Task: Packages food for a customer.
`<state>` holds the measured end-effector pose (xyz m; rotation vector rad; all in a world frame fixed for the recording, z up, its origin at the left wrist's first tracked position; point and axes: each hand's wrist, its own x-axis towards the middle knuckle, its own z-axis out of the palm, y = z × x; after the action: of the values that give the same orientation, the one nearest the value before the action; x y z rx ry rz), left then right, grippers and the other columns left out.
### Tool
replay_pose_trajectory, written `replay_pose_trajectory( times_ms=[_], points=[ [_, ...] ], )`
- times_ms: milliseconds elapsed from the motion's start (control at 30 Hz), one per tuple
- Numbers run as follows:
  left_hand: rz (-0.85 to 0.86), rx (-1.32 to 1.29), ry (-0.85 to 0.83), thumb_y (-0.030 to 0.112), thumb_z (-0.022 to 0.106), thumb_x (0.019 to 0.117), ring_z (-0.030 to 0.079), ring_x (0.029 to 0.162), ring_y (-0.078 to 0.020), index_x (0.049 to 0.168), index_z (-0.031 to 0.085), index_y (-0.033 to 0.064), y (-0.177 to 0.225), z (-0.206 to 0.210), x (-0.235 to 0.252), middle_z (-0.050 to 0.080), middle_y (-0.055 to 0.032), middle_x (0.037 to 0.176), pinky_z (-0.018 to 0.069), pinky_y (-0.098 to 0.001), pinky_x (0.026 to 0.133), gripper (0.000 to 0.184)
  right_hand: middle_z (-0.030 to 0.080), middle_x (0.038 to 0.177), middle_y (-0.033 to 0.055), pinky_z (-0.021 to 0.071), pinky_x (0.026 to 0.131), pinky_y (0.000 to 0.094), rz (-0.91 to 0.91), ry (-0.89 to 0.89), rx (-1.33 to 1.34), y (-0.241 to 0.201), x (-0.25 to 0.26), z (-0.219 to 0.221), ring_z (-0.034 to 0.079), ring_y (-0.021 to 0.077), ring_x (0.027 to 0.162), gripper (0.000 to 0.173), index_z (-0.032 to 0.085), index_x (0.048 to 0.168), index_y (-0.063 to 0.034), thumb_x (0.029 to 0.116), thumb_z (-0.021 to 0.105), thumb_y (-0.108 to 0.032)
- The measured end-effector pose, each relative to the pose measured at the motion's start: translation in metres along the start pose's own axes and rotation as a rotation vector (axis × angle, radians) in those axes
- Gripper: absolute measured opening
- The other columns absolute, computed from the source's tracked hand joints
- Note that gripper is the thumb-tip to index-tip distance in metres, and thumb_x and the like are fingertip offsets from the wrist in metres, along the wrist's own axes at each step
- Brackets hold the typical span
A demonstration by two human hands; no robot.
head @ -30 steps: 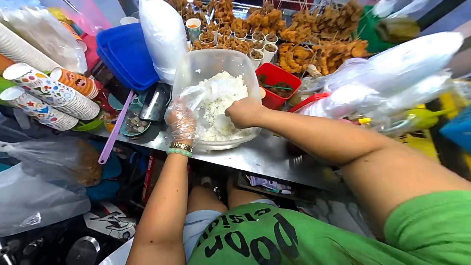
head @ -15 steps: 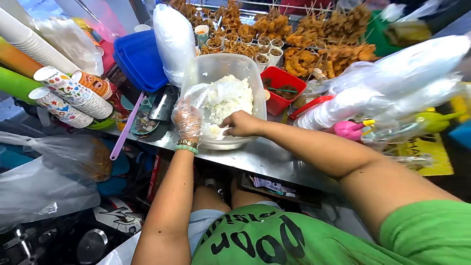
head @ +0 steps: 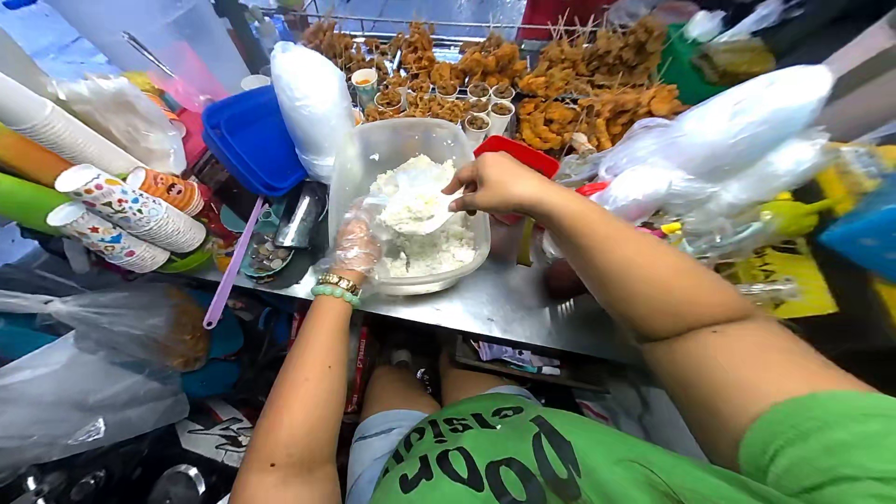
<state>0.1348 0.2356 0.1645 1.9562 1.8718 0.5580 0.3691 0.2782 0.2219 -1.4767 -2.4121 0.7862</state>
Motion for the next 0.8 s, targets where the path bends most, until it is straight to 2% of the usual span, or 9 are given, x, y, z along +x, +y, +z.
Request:
replay_pose_trajectory(
  times_ms=[67,133,233,333,433,567,633,700,800],
  points=[
    [-0.012,-0.12,-0.01,-0.001,0.077,0.0827,0.049,0.139,-0.0405,0.149,0.048,-0.0008,0.012,0.01,-0.002,0.048,-0.0255,0.152,0.0383,-0.0551,0.116,0.072,0.073,0.104,0.0188,0.0525,0.085,0.0641,0.054,-0.029,-0.159,-0.022,0.009,0.002,0.069,0.0377,0.097,0.026,0.075,0.119,-0.0073,0.0975,0.071,-0.022],
    [-0.009,-0.142,0.027,0.0,0.079,0.0822,0.053,0.134,-0.0415,0.146,0.048,-0.005,0.02,0.022,-0.007,0.052,-0.0279,0.146,0.041,-0.055,0.113,0.071,0.07,0.111,0.0255,0.0495,0.084,0.0721,0.077,-0.085,-0.325,-0.055,0.013,0.014,0.066,0.0474,0.108,0.022,0.074,0.113,-0.0028,0.0952,0.069,-0.016],
    [0.005,-0.104,0.067,0.002,0.075,0.0877,0.057,0.129,-0.0425,0.145,0.046,-0.0062,0.021,0.028,-0.017,0.057,-0.029,0.14,0.0443,-0.0558,0.109,0.065,0.069,0.106,0.0273,0.0502,0.077,0.0664,0.005,-0.159,-0.513,-0.095,0.012,0.034,0.067,0.0475,0.104,0.014,0.07,0.098,0.0061,0.0967,0.062,-0.005],
    [-0.082,-0.127,0.073,0.004,0.076,0.087,0.059,0.128,-0.0375,0.142,0.051,-0.005,0.017,0.021,-0.006,0.061,-0.0262,0.136,0.0436,-0.0517,0.111,0.061,0.069,0.104,0.0248,0.0512,0.077,0.0604,-0.052,-0.171,-0.611,-0.112,0.011,0.034,0.067,0.0434,0.101,0.014,0.069,0.096,0.0069,0.0983,0.057,0.001],
    [-0.209,-0.295,0.045,0.0,0.077,0.0831,0.067,0.107,-0.0335,0.141,0.056,0.0023,0.008,0.003,0.003,0.065,-0.0227,0.125,0.053,-0.0517,0.095,0.061,0.068,0.1,0.0241,0.0507,0.074,0.0577,-0.069,-0.095,-0.629,-0.119,0.002,0.017,0.068,0.0425,0.097,0.01,0.068,0.096,0.0066,0.096,0.058,0.004],
    [-0.348,-0.463,0.047,-0.004,0.076,0.0831,0.068,0.089,-0.0269,0.147,0.053,0.01,-0.012,-0.009,0.01,0.063,-0.0221,0.125,0.0578,-0.042,0.081,0.069,0.07,0.1,0.0258,0.0502,0.076,0.0619,-0.079,0.182,-0.498,-0.095,-0.001,0.007,0.068,0.0471,0.099,0.024,0.067,0.117,0.0014,0.0958,0.056,0.004],
    [-0.358,-0.507,0.114,-0.005,0.075,0.0843,0.068,0.088,-0.0253,0.145,0.055,0.0083,-0.017,-0.006,0.01,0.064,-0.0222,0.123,0.0571,-0.0403,0.081,0.065,0.073,0.098,0.024,0.0461,0.09,0.0667,-0.085,0.293,-0.448,-0.065,0.013,0.018,0.069,0.0466,0.098,0.03,0.07,0.123,-0.0048,0.0974,0.056,0.002],
    [-0.338,-0.58,0.23,-0.005,0.073,0.0848,0.067,0.087,-0.0223,0.142,0.057,0.0059,-0.016,0.004,0.009,0.065,-0.0209,0.12,0.058,-0.0368,0.079,0.06,0.073,0.097,0.0252,0.0304,0.109,0.0728,-0.06,0.234,-0.41,-0.038,0.031,0.037,0.068,0.0482,0.099,0.033,0.071,0.122,-0.004,0.0964,0.053,0.006],
    [-0.342,-0.695,0.383,-0.005,0.073,0.0848,0.067,0.086,-0.0193,0.143,0.056,0.0051,-0.013,0.014,0.01,0.063,-0.0204,0.122,0.0584,-0.0328,0.076,0.061,0.072,0.105,0.0281,0.0259,0.111,0.0767,-0.058,-0.019,-0.399,-0.013,0.052,0.078,0.065,0.0515,0.107,0.027,0.073,0.117,0.0002,0.0976,0.055,0.004]
  ],
)
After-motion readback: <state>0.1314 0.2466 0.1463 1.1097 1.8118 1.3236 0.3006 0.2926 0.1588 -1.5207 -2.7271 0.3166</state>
